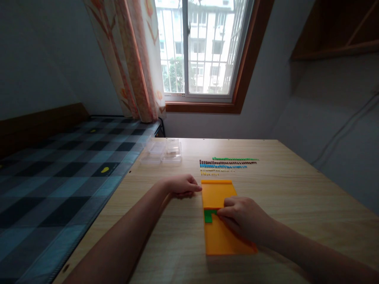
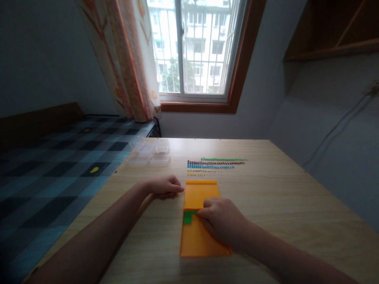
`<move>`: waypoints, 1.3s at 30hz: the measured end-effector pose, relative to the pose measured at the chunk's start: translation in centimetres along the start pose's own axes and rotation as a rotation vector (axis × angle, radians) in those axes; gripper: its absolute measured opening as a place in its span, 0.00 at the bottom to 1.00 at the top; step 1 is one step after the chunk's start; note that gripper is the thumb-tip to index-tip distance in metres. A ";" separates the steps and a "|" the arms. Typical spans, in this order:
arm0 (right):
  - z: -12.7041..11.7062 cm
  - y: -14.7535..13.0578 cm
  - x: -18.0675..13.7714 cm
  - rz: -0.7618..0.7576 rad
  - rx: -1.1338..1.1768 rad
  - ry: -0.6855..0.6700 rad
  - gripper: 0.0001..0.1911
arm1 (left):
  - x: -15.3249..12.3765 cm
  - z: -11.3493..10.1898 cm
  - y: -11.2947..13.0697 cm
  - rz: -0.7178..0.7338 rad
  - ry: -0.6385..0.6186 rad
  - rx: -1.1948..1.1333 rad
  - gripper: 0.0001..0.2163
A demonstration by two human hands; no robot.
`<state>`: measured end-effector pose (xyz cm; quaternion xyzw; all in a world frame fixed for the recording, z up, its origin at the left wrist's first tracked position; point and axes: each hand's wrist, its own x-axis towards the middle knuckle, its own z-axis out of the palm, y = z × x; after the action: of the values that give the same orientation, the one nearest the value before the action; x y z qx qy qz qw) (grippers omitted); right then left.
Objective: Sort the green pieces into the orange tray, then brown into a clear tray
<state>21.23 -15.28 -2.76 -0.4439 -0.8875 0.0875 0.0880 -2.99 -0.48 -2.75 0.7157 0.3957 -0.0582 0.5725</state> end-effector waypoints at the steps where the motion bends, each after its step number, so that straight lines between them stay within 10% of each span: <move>1: 0.0 0.0 0.0 0.001 0.002 0.001 0.14 | -0.1 0.0 0.1 -0.001 0.003 0.003 0.29; 16: -0.4 -0.2 0.1 -0.008 0.007 0.055 0.14 | 0.0 0.1 0.0 -0.010 0.015 -0.031 0.31; 29: -2.2 7.4 2.3 0.035 -0.032 0.651 0.10 | -0.1 0.0 -0.2 -0.006 0.022 -0.020 0.31; 39: -4.5 12.4 10.3 0.316 -0.154 0.423 0.10 | -0.3 0.2 -0.1 -0.026 0.045 -0.038 0.30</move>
<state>25.77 0.69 -0.50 -0.5907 -0.7731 -0.0624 0.2227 -3.21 -0.76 -2.74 0.7008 0.4187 -0.0421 0.5760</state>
